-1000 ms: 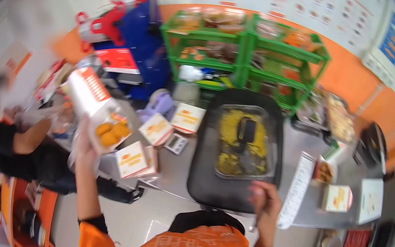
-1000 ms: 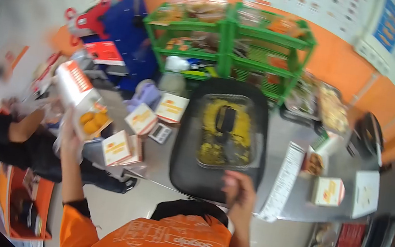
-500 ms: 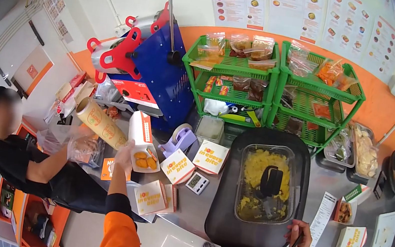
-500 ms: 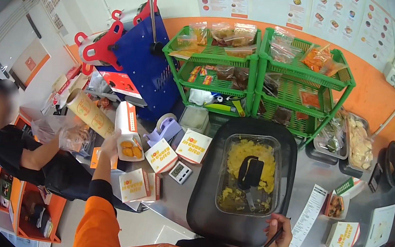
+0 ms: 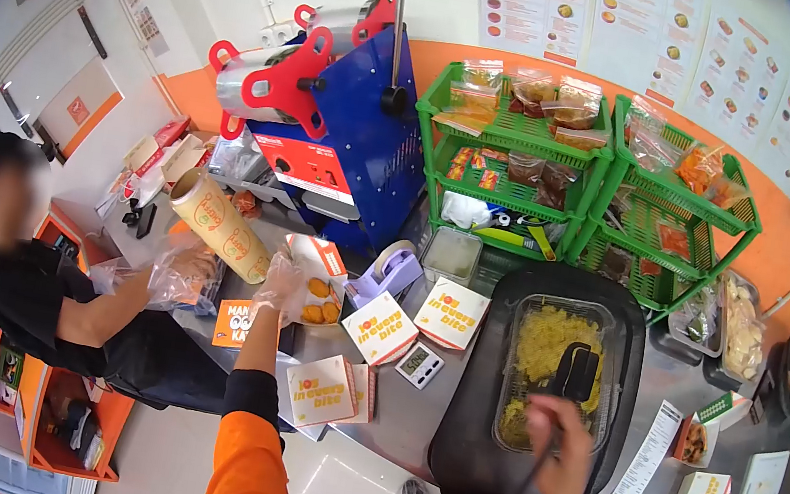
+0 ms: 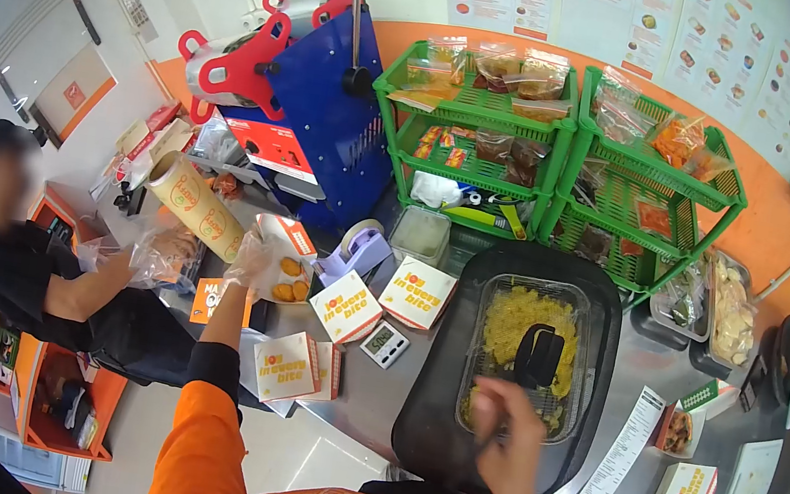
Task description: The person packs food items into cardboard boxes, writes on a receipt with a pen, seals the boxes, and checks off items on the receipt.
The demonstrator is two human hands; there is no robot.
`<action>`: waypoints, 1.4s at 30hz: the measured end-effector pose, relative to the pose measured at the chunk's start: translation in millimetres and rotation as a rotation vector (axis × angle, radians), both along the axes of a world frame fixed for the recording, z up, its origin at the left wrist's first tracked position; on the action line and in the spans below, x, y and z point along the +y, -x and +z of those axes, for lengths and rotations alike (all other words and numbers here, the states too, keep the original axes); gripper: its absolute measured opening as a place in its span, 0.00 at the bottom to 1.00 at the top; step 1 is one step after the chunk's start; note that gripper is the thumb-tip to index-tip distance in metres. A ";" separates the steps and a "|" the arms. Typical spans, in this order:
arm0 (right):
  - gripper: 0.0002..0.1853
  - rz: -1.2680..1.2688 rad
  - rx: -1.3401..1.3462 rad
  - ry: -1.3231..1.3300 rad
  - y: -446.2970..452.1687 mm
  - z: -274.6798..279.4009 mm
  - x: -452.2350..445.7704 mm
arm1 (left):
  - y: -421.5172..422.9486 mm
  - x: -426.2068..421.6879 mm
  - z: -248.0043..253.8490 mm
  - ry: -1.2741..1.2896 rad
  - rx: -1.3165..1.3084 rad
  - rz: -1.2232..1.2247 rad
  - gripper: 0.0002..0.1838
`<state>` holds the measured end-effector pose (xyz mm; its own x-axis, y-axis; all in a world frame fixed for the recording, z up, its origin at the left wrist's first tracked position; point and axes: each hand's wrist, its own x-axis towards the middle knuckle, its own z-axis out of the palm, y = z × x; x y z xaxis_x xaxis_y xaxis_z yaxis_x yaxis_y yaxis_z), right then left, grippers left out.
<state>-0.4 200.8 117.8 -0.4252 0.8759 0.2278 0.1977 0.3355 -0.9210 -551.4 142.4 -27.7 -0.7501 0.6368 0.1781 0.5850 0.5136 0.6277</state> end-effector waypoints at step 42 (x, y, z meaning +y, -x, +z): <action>0.24 0.406 -0.529 -0.695 -27.5 19.1 -6.5 | -300.7 15.0 107.7 -0.240 0.229 -0.631 0.36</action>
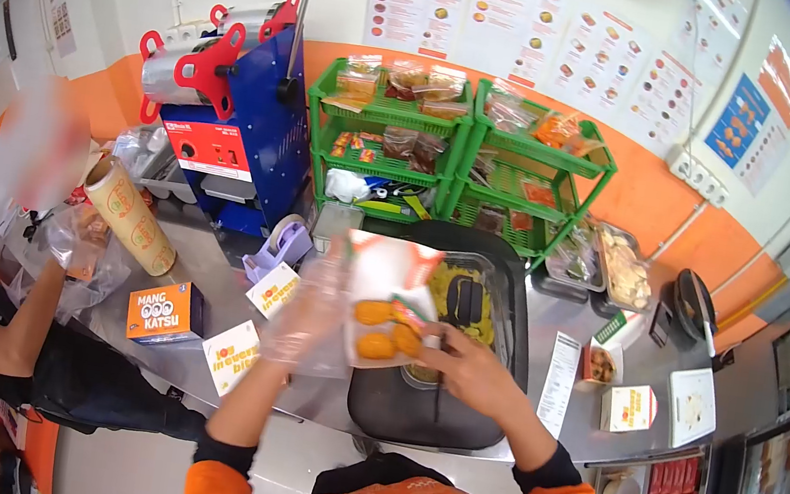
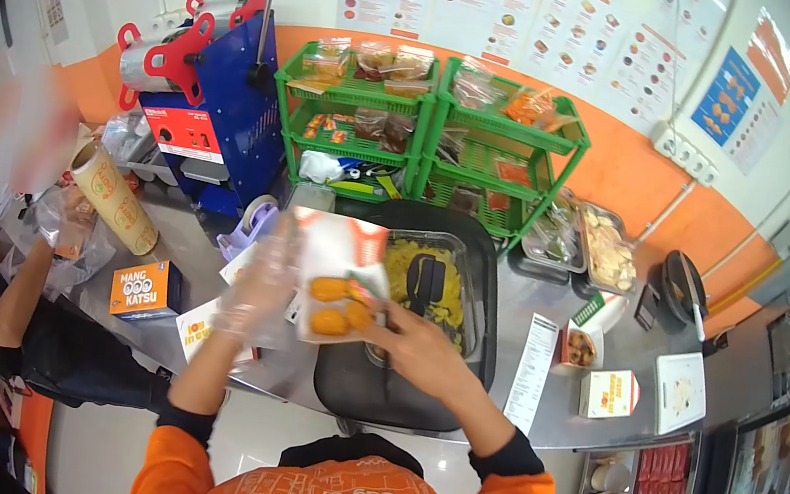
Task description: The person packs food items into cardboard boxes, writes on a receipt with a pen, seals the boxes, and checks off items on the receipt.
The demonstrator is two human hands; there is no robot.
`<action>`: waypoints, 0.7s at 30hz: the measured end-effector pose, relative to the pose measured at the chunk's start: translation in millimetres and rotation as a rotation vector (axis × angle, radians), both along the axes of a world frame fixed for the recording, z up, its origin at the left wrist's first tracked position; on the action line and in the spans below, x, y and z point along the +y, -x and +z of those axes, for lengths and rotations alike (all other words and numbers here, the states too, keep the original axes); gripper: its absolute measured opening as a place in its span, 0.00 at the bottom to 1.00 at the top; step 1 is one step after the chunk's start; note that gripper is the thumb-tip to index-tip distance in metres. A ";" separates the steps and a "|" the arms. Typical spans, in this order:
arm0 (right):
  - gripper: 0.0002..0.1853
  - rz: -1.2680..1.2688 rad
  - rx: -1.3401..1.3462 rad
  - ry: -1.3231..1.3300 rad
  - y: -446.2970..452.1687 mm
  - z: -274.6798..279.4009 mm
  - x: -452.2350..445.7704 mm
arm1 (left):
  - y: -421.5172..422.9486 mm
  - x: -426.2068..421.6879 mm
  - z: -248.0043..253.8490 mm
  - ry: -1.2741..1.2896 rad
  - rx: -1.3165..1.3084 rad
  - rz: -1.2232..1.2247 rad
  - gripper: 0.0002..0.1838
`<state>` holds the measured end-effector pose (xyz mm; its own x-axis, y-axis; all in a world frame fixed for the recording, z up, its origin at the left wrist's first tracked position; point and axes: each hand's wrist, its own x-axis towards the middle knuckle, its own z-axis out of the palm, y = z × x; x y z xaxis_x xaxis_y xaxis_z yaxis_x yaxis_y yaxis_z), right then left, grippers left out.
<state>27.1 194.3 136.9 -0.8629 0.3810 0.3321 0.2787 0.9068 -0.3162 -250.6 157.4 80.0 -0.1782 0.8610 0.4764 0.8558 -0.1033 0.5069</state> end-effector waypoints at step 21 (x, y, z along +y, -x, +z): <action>0.26 -0.318 0.347 0.231 -63.2 11.8 63.2 | -96.8 73.6 -0.3 -0.359 -0.008 -0.268 0.26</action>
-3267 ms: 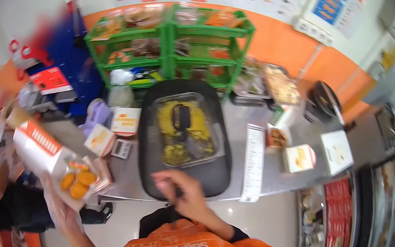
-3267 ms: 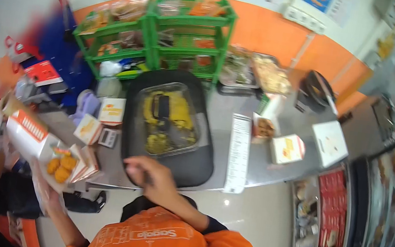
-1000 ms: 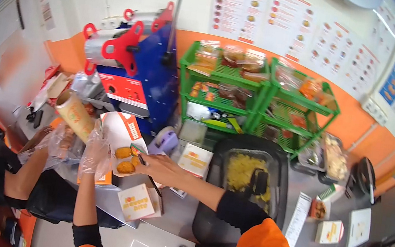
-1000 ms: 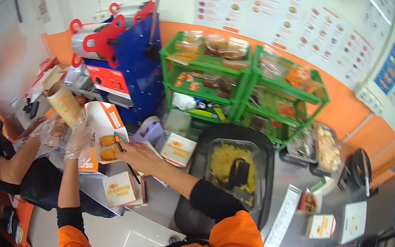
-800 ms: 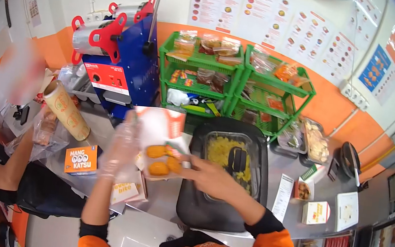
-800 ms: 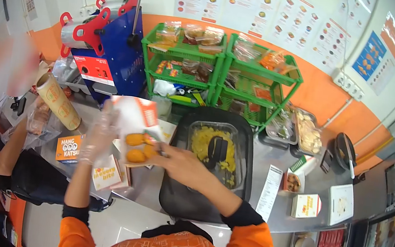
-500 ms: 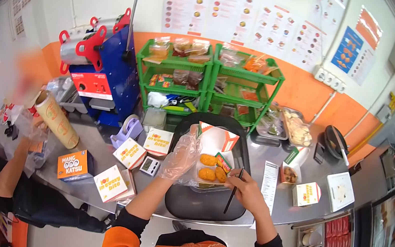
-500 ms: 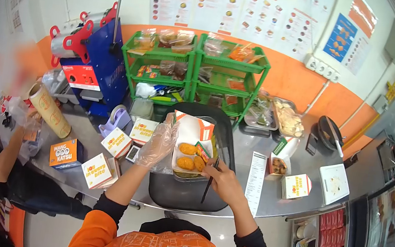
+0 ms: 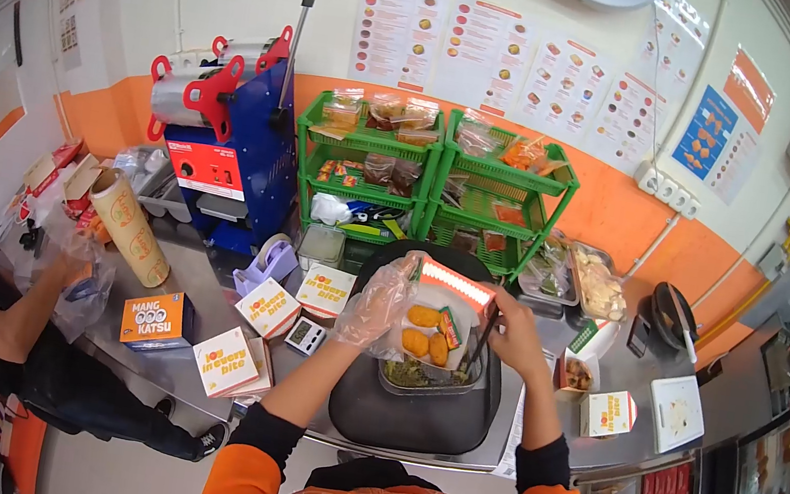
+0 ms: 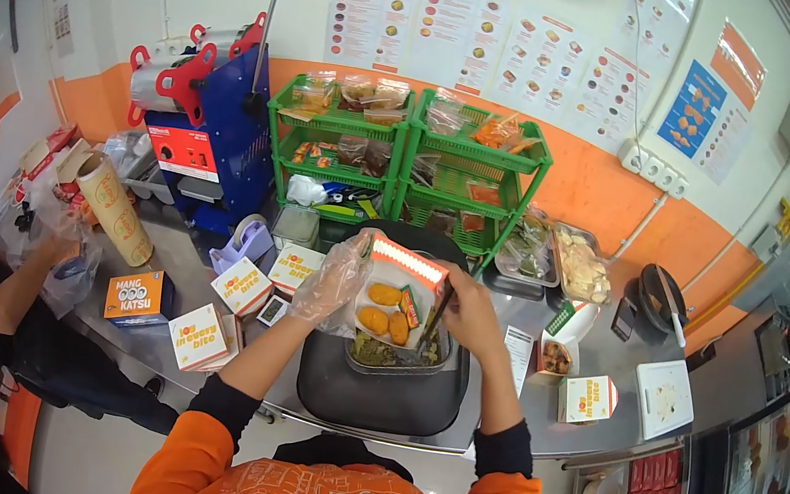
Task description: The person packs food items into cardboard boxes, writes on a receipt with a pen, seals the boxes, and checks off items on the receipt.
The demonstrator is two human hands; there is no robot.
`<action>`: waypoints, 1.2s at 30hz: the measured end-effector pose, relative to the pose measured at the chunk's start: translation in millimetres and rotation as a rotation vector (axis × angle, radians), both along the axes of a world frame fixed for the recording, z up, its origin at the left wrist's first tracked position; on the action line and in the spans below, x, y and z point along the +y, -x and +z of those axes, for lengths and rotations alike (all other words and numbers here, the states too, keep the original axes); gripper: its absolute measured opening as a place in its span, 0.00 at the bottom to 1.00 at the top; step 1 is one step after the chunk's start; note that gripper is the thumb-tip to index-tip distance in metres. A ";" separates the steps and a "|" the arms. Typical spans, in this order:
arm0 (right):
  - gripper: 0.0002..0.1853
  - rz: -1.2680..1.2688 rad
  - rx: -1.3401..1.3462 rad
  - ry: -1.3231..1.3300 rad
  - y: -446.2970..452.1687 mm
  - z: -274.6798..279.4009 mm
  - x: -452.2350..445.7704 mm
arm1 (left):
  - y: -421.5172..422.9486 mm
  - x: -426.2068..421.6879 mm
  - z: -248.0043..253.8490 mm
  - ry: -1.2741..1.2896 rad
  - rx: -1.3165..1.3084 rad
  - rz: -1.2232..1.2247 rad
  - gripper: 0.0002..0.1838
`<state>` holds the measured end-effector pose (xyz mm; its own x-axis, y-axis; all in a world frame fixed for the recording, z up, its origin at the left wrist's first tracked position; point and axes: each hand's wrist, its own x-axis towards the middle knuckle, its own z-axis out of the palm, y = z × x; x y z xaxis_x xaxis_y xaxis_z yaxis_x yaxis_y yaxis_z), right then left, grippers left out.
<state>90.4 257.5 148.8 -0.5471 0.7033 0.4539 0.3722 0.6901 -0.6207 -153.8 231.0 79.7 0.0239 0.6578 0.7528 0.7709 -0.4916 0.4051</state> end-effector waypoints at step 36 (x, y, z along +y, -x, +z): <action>0.29 -0.190 -0.078 -0.614 46.9 -75.5 -45.0 | -57.1 -54.4 -71.4 -0.010 -0.582 0.128 0.05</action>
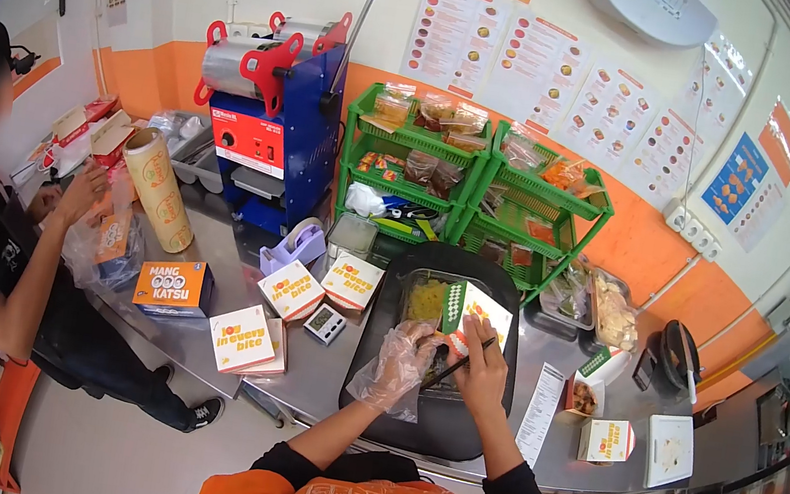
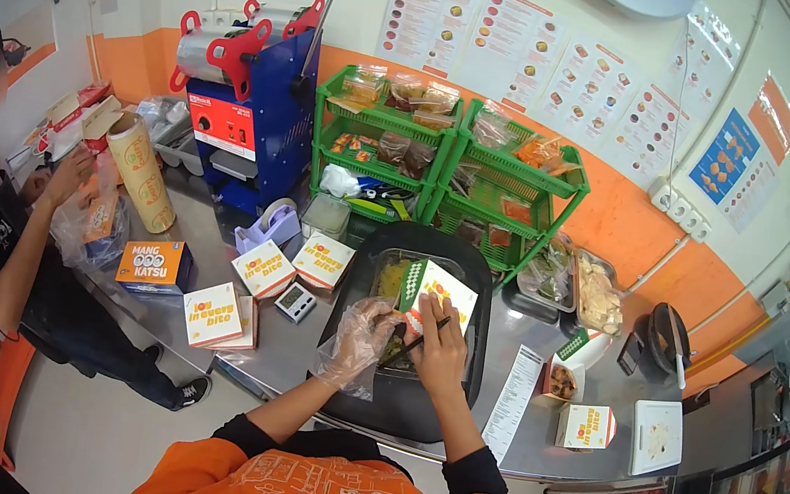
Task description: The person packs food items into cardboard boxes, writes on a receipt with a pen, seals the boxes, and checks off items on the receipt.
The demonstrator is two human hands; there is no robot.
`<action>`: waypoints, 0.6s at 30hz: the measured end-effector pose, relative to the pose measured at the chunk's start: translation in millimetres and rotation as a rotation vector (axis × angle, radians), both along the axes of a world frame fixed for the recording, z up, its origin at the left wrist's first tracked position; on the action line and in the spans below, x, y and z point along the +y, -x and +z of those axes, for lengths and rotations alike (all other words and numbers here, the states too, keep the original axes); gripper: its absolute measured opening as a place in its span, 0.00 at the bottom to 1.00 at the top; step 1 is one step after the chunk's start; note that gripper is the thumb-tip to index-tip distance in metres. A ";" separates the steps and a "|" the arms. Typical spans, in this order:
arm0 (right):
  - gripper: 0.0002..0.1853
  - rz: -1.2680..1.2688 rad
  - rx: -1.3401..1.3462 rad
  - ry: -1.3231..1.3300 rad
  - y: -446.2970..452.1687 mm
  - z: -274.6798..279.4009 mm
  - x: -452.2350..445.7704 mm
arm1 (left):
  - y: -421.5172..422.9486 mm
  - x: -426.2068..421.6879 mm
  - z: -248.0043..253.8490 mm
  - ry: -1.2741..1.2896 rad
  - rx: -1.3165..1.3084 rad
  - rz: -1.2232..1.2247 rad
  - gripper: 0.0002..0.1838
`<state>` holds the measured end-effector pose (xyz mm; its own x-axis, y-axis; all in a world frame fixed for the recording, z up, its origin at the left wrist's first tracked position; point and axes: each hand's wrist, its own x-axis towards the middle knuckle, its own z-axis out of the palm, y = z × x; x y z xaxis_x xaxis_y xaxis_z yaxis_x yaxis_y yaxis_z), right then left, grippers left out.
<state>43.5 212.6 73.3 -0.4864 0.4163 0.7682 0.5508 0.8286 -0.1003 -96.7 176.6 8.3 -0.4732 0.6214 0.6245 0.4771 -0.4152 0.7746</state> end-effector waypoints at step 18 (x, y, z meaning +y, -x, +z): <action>0.30 0.006 -0.146 -0.027 3.8 -14.9 4.4 | 20.1 -3.3 7.7 0.262 0.038 -0.180 0.09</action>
